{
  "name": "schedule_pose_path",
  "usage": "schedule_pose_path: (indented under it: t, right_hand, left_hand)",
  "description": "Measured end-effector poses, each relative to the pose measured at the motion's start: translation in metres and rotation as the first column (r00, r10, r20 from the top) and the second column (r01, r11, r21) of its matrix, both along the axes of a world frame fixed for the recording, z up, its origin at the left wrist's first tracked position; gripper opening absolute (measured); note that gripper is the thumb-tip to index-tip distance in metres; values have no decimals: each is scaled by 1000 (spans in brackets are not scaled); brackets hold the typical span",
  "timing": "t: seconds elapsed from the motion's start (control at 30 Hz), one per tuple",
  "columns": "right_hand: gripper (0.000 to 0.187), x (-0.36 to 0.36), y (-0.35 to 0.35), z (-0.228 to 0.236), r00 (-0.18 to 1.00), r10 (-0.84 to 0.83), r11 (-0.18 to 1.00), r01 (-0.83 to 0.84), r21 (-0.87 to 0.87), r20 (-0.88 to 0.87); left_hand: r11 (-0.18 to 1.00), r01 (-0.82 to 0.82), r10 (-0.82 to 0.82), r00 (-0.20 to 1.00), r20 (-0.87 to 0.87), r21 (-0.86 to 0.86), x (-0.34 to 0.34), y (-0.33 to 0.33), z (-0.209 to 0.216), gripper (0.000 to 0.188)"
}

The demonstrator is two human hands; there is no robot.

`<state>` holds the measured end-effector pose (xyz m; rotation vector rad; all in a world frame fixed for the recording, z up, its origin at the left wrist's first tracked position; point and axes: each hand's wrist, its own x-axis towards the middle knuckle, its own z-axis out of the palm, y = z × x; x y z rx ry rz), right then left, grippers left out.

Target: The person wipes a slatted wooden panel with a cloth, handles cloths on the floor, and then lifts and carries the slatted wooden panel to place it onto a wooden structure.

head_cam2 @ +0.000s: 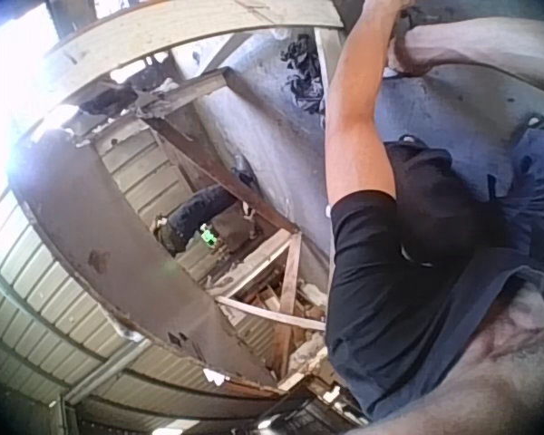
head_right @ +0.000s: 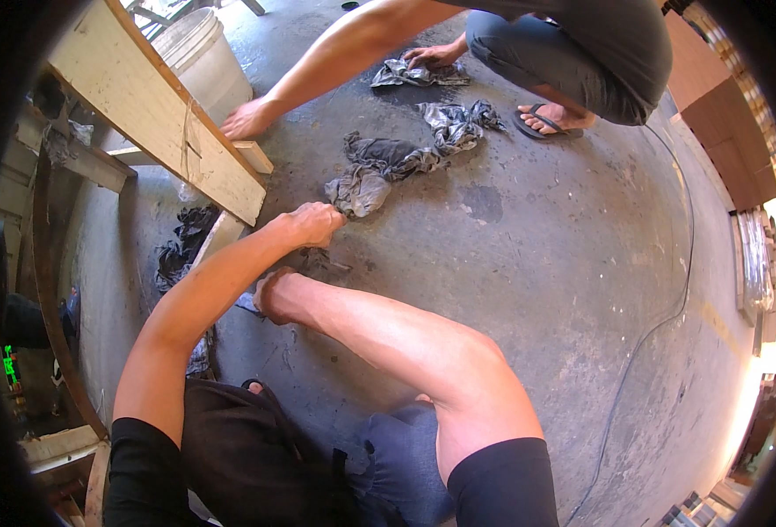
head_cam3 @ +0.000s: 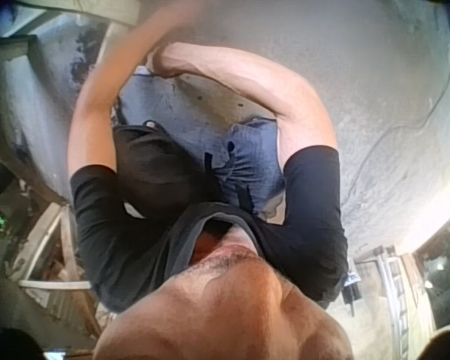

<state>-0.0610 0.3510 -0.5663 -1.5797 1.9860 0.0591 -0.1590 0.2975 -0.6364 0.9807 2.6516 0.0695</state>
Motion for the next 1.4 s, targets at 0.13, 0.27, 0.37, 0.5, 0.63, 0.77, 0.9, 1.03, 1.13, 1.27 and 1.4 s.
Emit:
schedule_pose_path:
  t: [0.13,0.27,0.37,0.5,0.63,0.77,0.9,1.03,1.13,1.27,1.4]
  right_hand:
    - [31,0,-2,-8,1000,-7,999,7,-32,-6]
    - [31,0,-3,-8,1000,11,1000,-11,-25,-9]
    - [31,2,2,-1,999,-32,998,32,-45,6]
    - [30,1,2,-1,1000,-21,998,19,-60,-19]
    - [31,1,-1,-6,999,7,1000,-8,-27,-39]
    - [31,0,-2,-14,999,-36,992,30,-124,-41]
    - [28,0,-1,-5,1000,-13,997,13,-78,1]
    - [34,-1,0,-1,999,-26,1000,26,11,21]
    - [34,-1,-2,-6,1000,-22,1000,22,-14,-3]
    - [35,0,-3,-17,999,-39,997,37,-71,-28]
    - [34,0,-3,-11,999,-34,999,34,-29,-5]
  left_hand:
    - [999,-14,15,1000,10,-32,-2,2,-3,20]
    - [1000,-22,22,1000,0,-18,-2,2,-5,21]
    - [1000,-23,23,1000,4,-8,-2,2,-6,21]
    - [1000,-24,24,1000,2,-2,-2,5,-2,18]
    - [1000,-28,28,1000,-4,6,-1,7,1,17]
    - [1000,-28,28,1000,0,11,-1,7,1,18]
    - [1000,-2,3,1000,14,-7,0,5,-1,19]
    - [1000,-2,2,1000,-11,7,0,7,-1,18]
    - [1000,-19,19,1000,-10,-4,1,7,-2,18]
    - [999,-29,29,1000,3,-12,1,10,0,17]
    - [999,-36,36,999,8,-13,4,9,0,18]
